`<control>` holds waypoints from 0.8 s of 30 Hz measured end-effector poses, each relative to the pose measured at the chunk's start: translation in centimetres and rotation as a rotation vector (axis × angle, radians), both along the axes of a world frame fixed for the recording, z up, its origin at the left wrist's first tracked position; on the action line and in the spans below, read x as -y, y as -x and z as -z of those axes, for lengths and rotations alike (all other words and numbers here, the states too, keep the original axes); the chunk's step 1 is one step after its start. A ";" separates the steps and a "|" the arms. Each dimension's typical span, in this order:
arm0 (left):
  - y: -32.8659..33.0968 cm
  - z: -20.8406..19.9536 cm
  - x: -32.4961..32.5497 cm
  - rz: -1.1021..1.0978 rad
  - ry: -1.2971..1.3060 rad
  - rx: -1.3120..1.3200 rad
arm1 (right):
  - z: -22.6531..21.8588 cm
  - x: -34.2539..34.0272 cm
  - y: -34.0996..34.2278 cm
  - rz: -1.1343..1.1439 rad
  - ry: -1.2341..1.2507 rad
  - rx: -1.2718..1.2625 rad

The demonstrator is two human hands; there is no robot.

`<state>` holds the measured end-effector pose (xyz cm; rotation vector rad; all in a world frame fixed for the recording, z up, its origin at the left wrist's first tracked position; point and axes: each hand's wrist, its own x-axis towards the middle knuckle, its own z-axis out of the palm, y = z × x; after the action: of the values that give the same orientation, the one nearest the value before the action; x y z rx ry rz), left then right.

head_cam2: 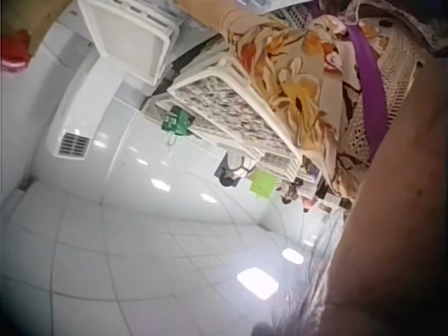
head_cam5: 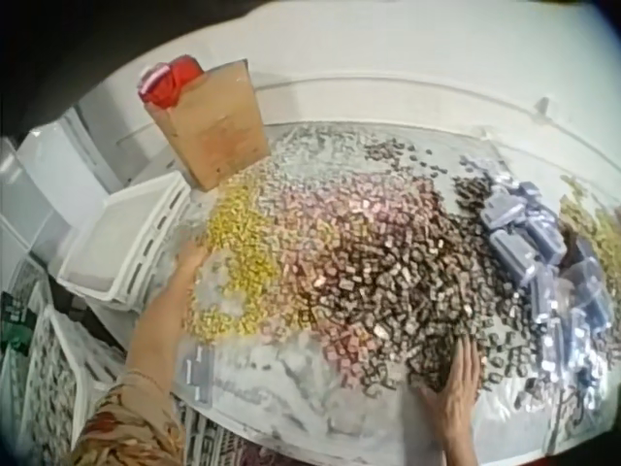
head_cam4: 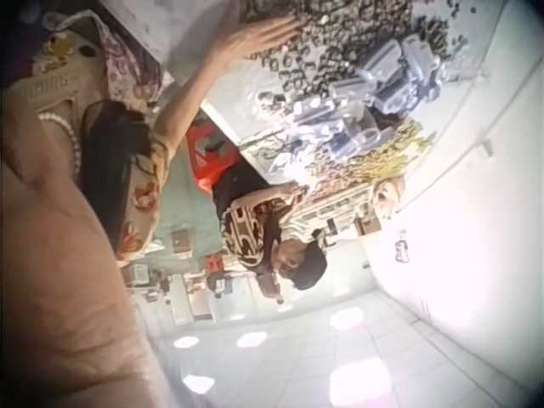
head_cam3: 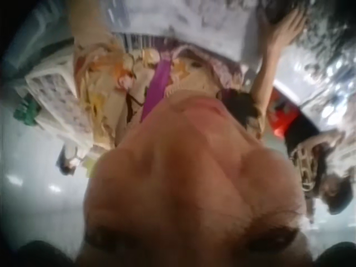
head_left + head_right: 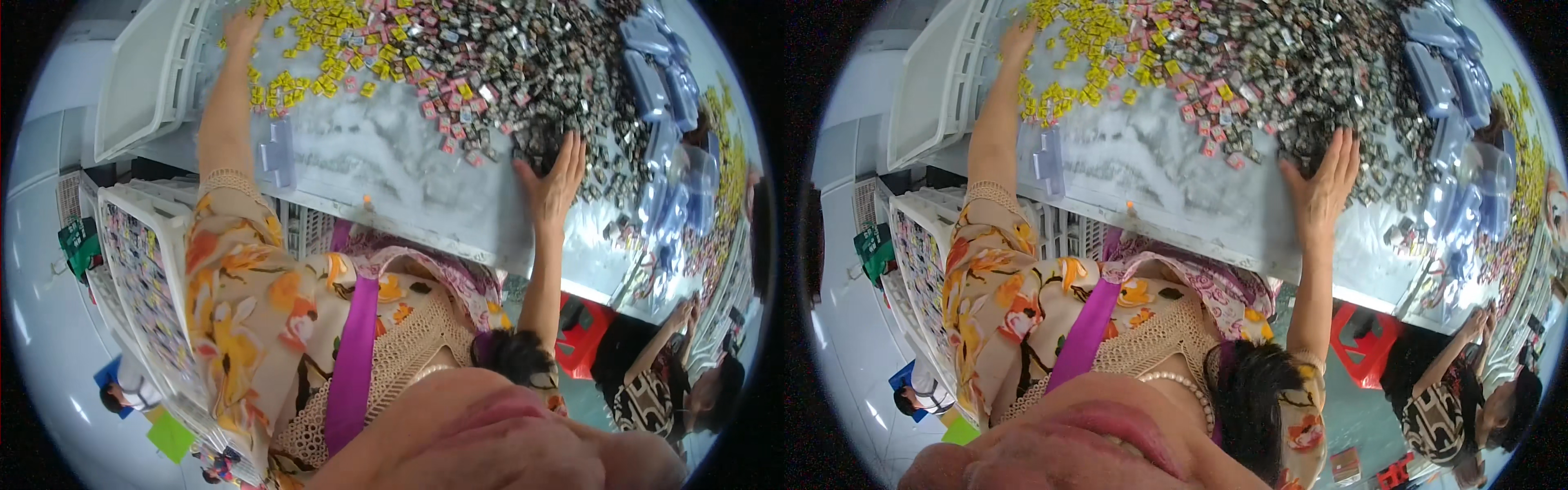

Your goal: Sorting and counting small toy components on a factory workbench.

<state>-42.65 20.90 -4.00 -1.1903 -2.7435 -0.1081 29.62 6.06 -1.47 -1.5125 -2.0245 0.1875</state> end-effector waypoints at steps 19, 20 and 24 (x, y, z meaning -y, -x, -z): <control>-13.0 -5.8 -6.2 0.277 0.102 0.437 | 3.3 -9.0 -1.3 0.170 -0.108 0.201; -11.2 -4.3 -6.0 0.274 0.100 0.435 | 3.5 -8.9 -1.5 0.175 -0.098 0.212; -2.9 3.7 -3.9 0.710 0.061 -0.428 | 3.3 -8.2 -2.0 0.200 -0.095 0.200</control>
<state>-39.72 24.80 -7.67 -1.8891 -1.8812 0.1394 31.64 14.25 -4.81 -1.7171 -1.9848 -0.1439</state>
